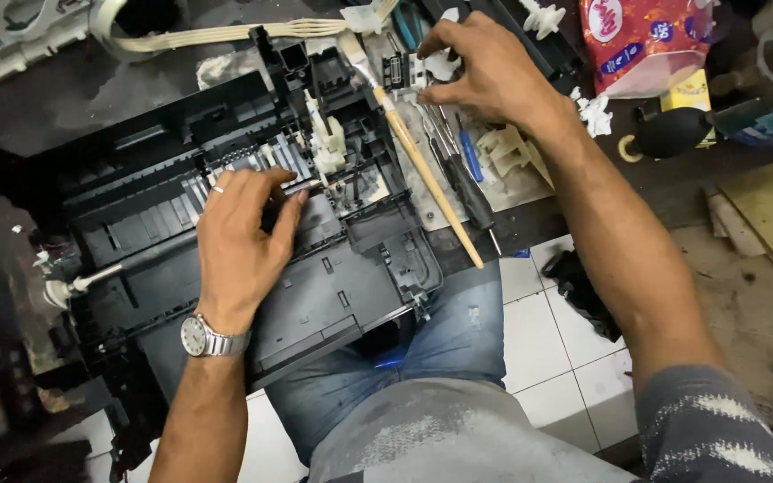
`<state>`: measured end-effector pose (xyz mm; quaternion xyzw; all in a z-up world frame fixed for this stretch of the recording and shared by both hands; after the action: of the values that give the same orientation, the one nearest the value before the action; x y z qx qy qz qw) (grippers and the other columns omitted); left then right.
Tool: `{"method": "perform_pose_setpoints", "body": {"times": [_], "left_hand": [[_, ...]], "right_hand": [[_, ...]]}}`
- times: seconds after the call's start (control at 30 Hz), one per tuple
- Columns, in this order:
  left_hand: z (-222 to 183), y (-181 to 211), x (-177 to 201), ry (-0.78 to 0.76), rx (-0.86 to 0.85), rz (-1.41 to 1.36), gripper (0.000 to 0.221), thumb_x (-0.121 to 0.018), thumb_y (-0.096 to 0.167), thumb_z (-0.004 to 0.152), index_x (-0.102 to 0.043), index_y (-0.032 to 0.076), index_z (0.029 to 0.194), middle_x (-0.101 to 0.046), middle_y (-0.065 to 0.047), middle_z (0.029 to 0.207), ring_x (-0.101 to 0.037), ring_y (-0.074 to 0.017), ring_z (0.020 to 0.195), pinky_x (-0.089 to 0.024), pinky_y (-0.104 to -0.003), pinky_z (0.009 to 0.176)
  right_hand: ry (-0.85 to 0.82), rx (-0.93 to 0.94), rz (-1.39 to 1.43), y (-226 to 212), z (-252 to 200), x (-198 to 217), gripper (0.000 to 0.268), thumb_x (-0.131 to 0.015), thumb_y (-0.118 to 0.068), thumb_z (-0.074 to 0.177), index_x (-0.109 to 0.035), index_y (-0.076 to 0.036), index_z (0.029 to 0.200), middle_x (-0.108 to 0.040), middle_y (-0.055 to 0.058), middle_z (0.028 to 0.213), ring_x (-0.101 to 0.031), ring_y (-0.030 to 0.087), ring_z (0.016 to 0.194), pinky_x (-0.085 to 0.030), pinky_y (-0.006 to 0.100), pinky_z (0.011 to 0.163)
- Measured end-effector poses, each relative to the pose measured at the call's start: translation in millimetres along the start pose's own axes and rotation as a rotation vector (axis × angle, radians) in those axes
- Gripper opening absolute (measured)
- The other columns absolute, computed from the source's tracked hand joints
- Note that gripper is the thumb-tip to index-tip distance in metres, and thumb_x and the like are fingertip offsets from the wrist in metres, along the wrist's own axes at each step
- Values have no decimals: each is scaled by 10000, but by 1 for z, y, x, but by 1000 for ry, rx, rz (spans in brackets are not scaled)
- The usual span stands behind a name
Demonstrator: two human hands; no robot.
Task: The person is removing internal plastic and mechanical components from a printer chassis during a repair or disassembly process.
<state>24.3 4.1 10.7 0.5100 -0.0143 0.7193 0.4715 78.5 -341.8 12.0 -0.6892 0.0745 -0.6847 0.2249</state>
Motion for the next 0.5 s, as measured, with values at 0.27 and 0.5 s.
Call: {"method": "perform_pose_setpoints", "body": {"times": [0.27, 0.5], "left_hand": [[2, 3, 2, 11, -11, -31, 185, -682, 140, 1054, -676, -36, 1108, -668, -138, 958, -552, -273, 850, -422, -387, 709], [3, 7, 3, 13, -16, -39, 190, -678, 142, 1055, -678, -43, 1099, -651, -137, 931, -529, -277, 825, -404, -392, 687]], "right_hand": [[37, 30, -8, 6, -19, 23, 515, -780, -251, 971, -571, -56, 1399, -604, 201, 1289, -578, 328, 1142, -473, 474, 963], [81, -45, -108, 26, -93, 29, 333, -713, -355, 1088, -560, -96, 946, -568, 84, 954, -491, 233, 924, -416, 373, 811]]}}
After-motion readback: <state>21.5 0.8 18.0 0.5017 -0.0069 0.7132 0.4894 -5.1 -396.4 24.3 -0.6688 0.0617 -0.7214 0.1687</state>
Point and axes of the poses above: each hand's wrist, its own z-axis towards the middle knuckle, its own x-axis out of the back of the hand, y = z × x, the point moved 1 cm from there along z, towards the middle knuckle
